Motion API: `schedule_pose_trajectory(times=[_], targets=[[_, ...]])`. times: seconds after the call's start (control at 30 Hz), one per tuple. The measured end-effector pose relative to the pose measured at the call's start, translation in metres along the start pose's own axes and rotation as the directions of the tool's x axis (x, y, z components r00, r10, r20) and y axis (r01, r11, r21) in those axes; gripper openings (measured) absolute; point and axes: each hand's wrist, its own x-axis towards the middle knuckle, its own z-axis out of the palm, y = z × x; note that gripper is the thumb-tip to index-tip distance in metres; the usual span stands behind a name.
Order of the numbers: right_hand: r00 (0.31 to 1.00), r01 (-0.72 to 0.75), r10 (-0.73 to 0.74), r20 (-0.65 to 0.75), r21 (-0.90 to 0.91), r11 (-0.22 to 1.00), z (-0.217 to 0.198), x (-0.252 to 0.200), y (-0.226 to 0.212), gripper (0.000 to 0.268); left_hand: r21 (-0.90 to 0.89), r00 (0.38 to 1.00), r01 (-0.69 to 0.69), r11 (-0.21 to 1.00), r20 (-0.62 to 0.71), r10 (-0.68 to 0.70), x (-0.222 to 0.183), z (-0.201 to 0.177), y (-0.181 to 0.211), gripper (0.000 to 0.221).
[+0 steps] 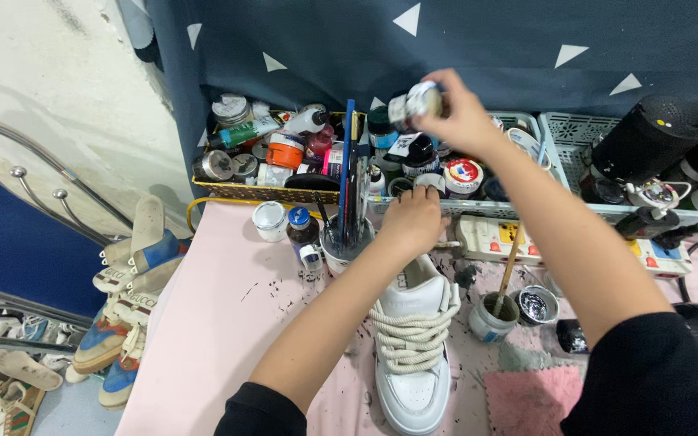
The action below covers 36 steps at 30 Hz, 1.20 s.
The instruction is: The person paints a design on a white sneaker by dipping a brush into a jar of paint, wiping the brush on a cloth, and applying paint to the side of the shoe.
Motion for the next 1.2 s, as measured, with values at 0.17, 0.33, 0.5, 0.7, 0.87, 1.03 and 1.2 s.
schedule_pose_trajectory(times=[0.17, 0.33, 0.5, 0.7, 0.87, 1.03, 1.2], targets=[[0.935, -0.354, 0.34, 0.104, 0.35, 0.867, -0.037, -0.023, -0.018, 0.037, -0.186, 0.993, 0.094, 0.978, -0.056, -0.106, 0.001, -0.015, -0.001, 0.076], [0.87, -0.491, 0.445, 0.209, 0.305, 0.816, -0.049, -0.041, -0.045, 0.056, -0.42, 0.959, 0.161, 0.893, -0.147, -0.242, 0.002, -0.041, 0.002, 0.075], [0.865, -0.501, 0.493, 0.093, 0.18, 0.846, -0.045, -0.061, -0.063, 0.061, -0.586, 0.946, 0.086, 0.806, -0.206, -0.251, -0.002, -0.041, -0.006, 0.057], [0.964, -0.178, 0.265, 0.004, -0.731, 0.659, -0.05, -0.069, -0.063, 0.071, -0.185, 0.978, 0.21, 0.96, 0.031, -0.208, -0.016, -0.018, -0.026, 0.033], [0.966, 0.079, 0.204, 0.158, -0.934, 0.349, -0.037, -0.07, -0.038, 0.084, -0.064, 0.995, 0.103, 0.993, 0.005, -0.103, 0.008, 0.008, -0.03, 0.042], [0.941, 0.141, 0.254, 0.221, -0.943, 0.301, -0.021, -0.051, -0.026, 0.071, -0.005, 0.991, 0.132, 0.991, 0.026, -0.132, 0.06, 0.041, -0.034, 0.039], [0.947, 0.286, 0.121, 0.298, -0.952, 0.105, 0.011, -0.038, -0.007, 0.02, 0.063, 0.967, 0.189, 0.98, 0.161, -0.197, 0.061, 0.043, -0.017, 0.074]])
